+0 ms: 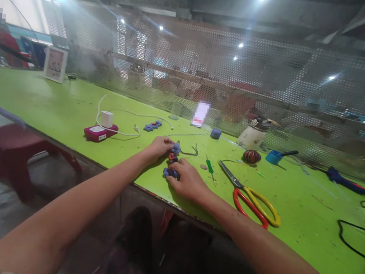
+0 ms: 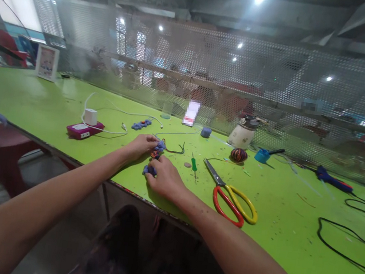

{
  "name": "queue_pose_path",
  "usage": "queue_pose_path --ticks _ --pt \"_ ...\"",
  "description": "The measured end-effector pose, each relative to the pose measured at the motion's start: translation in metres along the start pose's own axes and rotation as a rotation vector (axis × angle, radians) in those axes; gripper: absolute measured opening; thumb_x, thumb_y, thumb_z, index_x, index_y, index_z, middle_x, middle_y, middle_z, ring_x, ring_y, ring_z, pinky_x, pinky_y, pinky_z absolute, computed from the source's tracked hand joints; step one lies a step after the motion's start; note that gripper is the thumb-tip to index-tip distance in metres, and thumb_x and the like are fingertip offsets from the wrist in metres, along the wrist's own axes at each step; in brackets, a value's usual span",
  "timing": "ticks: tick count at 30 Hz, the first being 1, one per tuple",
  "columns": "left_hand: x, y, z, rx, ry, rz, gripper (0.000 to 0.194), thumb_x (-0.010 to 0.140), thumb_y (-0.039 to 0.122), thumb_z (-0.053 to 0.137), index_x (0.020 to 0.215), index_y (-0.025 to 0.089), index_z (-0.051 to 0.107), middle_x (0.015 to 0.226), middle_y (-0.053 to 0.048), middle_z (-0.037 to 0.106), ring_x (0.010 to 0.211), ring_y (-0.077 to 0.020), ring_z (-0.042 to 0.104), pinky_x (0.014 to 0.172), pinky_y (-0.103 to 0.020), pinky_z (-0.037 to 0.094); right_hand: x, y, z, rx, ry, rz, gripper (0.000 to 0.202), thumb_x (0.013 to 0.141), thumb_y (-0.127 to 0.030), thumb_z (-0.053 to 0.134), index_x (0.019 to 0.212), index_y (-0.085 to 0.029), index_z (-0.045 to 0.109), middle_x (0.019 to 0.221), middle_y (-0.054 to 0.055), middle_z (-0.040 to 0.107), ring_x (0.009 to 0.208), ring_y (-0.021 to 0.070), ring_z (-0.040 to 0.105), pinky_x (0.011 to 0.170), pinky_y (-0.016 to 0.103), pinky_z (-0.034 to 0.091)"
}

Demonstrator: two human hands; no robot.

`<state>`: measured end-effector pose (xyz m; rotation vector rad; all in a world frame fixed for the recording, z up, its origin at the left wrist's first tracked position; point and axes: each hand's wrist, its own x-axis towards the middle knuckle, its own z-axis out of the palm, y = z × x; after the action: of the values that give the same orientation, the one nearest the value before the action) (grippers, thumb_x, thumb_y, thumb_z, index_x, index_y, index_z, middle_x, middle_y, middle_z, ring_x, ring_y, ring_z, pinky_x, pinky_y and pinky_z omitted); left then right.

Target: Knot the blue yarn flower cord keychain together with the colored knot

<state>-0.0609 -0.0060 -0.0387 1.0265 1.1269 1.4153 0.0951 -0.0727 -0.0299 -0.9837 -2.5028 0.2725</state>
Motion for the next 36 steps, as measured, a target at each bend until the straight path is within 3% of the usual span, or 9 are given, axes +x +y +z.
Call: queue_pose_path --ticks 5,8,14,19,24,29,33,36 --pt "-0.002 0.003 0.002 -0.027 -0.037 -0.010 0.013 0.074 -0.003 0.062 0.075 0.010 0.061 0.065 -0.007 0.067 0.052 -0.0114 0.060 0.058 -0.026 0.049 0.000 0.001 -0.004 0.082 -0.012 -0.120 0.023 0.075 -0.017 0.061 0.095 -0.015 0.071 0.094 0.009 0.060 0.085 0.0194 0.055 0.079 0.032 0.044" --pt "-0.004 0.006 0.001 -0.045 -0.055 -0.022 0.012 0.074 -0.001 0.063 0.077 0.010 0.061 0.068 -0.008 0.068 0.054 -0.0118 0.062 0.058 -0.025 0.050 0.003 0.005 -0.009 0.168 0.069 -0.132 0.025 0.072 -0.015 0.061 0.094 -0.018 0.073 0.089 0.007 0.063 0.081 0.0176 0.056 0.077 0.030 0.045" --pt "-0.005 0.010 -0.002 -0.059 -0.088 -0.060 0.012 0.074 0.000 0.064 0.081 0.009 0.062 0.071 -0.009 0.069 0.057 -0.0117 0.063 0.054 -0.022 0.049 0.017 0.034 -0.020 0.353 0.278 0.223 0.019 0.071 -0.012 0.058 0.073 -0.018 0.075 0.075 0.005 0.068 0.069 0.0161 0.056 0.071 0.029 0.044" --pt "-0.004 0.009 -0.001 -0.072 -0.103 -0.066 0.011 0.075 0.000 0.064 0.079 0.010 0.062 0.070 -0.008 0.068 0.057 -0.0107 0.062 0.053 -0.020 0.049 0.023 0.052 -0.013 0.478 0.273 0.341 0.013 0.067 -0.010 0.064 0.064 -0.021 0.072 0.068 0.002 0.067 0.067 0.0160 0.056 0.072 0.032 0.046" --pt "-0.007 0.011 0.000 -0.110 -0.199 -0.069 0.014 0.075 0.005 0.068 0.087 0.011 0.064 0.075 -0.008 0.069 0.059 -0.0117 0.063 0.053 -0.021 0.049 0.025 0.054 -0.006 0.746 0.239 0.475 0.009 0.076 -0.024 0.065 0.070 -0.018 0.067 0.067 0.004 0.065 0.060 0.0120 0.055 0.054 0.023 0.046" --pt "-0.011 0.011 0.005 -0.091 -0.364 -0.078 0.015 0.073 0.008 0.069 0.087 0.010 0.066 0.081 -0.009 0.070 0.066 -0.0131 0.066 0.060 -0.022 0.050 0.028 0.057 -0.012 0.985 0.235 0.510 0.028 0.083 -0.042 0.060 0.077 -0.015 0.066 0.081 0.007 0.067 0.065 0.0107 0.057 0.051 0.020 0.045" --pt "-0.012 0.009 0.011 -0.089 -0.430 -0.076 0.017 0.073 0.009 0.070 0.088 0.012 0.065 0.082 -0.007 0.070 0.071 -0.0132 0.067 0.073 -0.025 0.052 0.031 0.051 -0.014 1.069 0.236 0.495 0.022 0.071 -0.033 0.074 0.084 -0.017 0.069 0.082 0.005 0.069 0.067 0.0117 0.059 0.051 0.020 0.041" --pt "-0.013 0.009 0.010 -0.065 -0.426 -0.092 0.024 0.074 0.011 0.069 0.096 0.016 0.060 0.080 -0.007 0.070 0.071 -0.0141 0.067 0.071 -0.026 0.052 0.034 0.048 -0.012 1.080 0.286 0.519 0.019 0.065 -0.025 0.077 0.079 -0.015 0.069 0.073 0.003 0.068 0.064 0.0109 0.058 0.051 0.020 0.037"
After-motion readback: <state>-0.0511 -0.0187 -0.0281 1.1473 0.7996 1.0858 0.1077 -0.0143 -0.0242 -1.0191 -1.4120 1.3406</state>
